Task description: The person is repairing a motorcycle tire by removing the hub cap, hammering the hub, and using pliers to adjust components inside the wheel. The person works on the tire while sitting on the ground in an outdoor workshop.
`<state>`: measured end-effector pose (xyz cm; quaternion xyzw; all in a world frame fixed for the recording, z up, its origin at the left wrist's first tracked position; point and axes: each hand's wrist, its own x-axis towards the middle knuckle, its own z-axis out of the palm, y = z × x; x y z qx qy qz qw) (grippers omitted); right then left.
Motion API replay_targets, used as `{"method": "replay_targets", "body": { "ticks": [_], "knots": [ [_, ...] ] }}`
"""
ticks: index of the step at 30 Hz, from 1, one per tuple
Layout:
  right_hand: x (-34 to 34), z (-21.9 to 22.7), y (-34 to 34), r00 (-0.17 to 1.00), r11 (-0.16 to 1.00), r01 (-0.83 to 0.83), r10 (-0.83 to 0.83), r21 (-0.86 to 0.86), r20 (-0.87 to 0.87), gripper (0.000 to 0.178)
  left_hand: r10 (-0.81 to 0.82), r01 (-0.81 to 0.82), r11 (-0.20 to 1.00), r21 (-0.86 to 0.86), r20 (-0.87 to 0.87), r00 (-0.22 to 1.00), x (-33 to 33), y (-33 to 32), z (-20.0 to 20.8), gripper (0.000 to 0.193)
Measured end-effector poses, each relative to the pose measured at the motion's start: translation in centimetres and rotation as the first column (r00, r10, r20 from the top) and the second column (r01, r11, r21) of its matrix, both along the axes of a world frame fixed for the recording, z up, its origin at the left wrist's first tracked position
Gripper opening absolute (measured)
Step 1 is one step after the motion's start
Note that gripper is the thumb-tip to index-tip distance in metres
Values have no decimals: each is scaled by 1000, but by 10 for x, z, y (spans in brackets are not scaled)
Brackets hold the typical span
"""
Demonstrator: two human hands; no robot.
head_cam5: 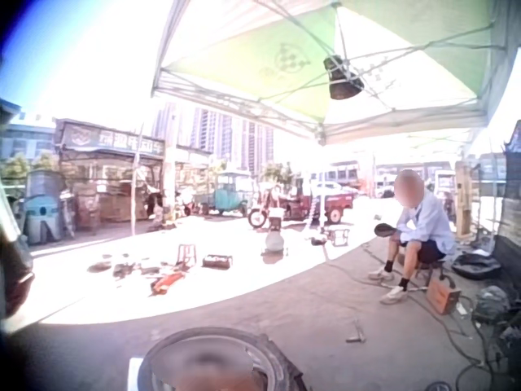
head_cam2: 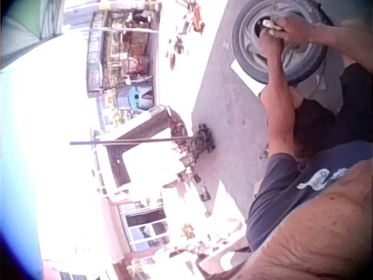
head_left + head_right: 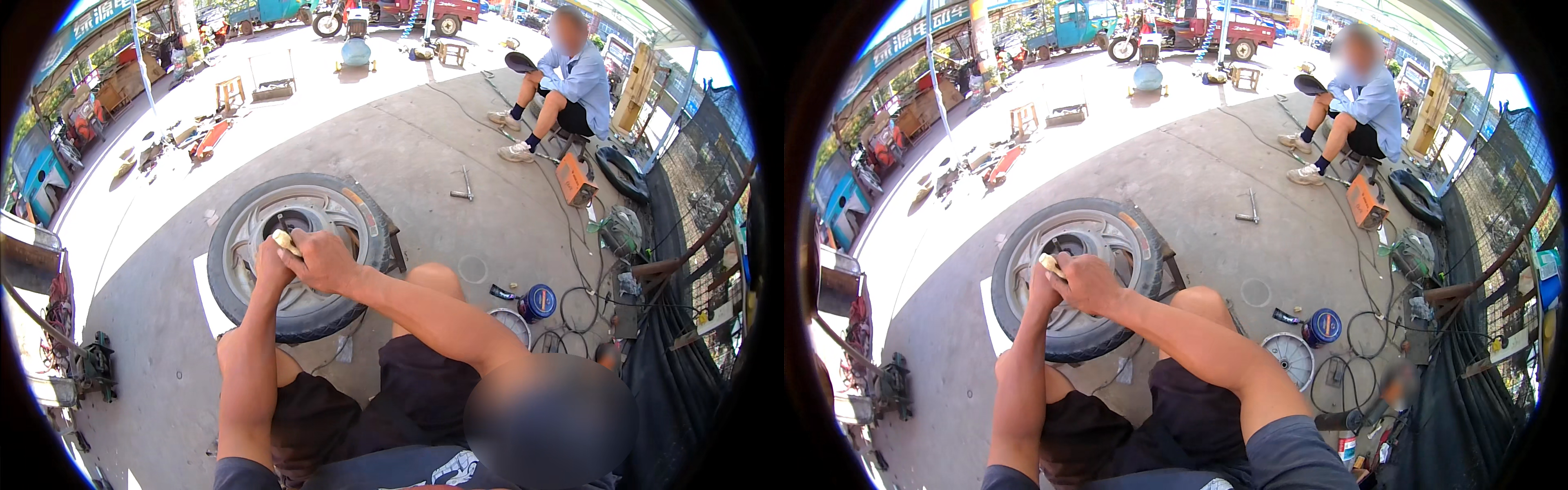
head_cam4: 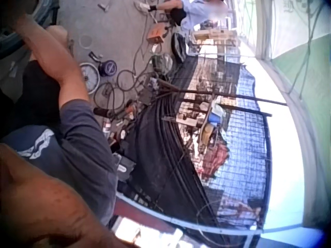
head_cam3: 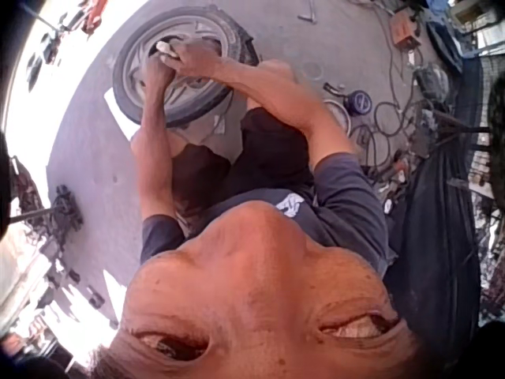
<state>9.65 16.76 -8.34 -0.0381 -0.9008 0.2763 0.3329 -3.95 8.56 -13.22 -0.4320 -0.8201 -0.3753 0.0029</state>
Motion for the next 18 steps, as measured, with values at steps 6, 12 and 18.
{"method": "replay_targets", "body": {
  "ticks": [6,12,18],
  "knots": [
    [9,-2,-30,991,987,-121,127,109,-45,32,89,-86,983,-163,8,996,9,-1,15,37],
    [18,-1,-33,983,980,-160,169,121,-68,35,141,-148,973,-177,-50,989,24,2,25,34],
    [4,-6,31,984,970,123,-148,-211,-103,31,-48,9,998,59,724,688,12,6,20,39]
  ]
}}
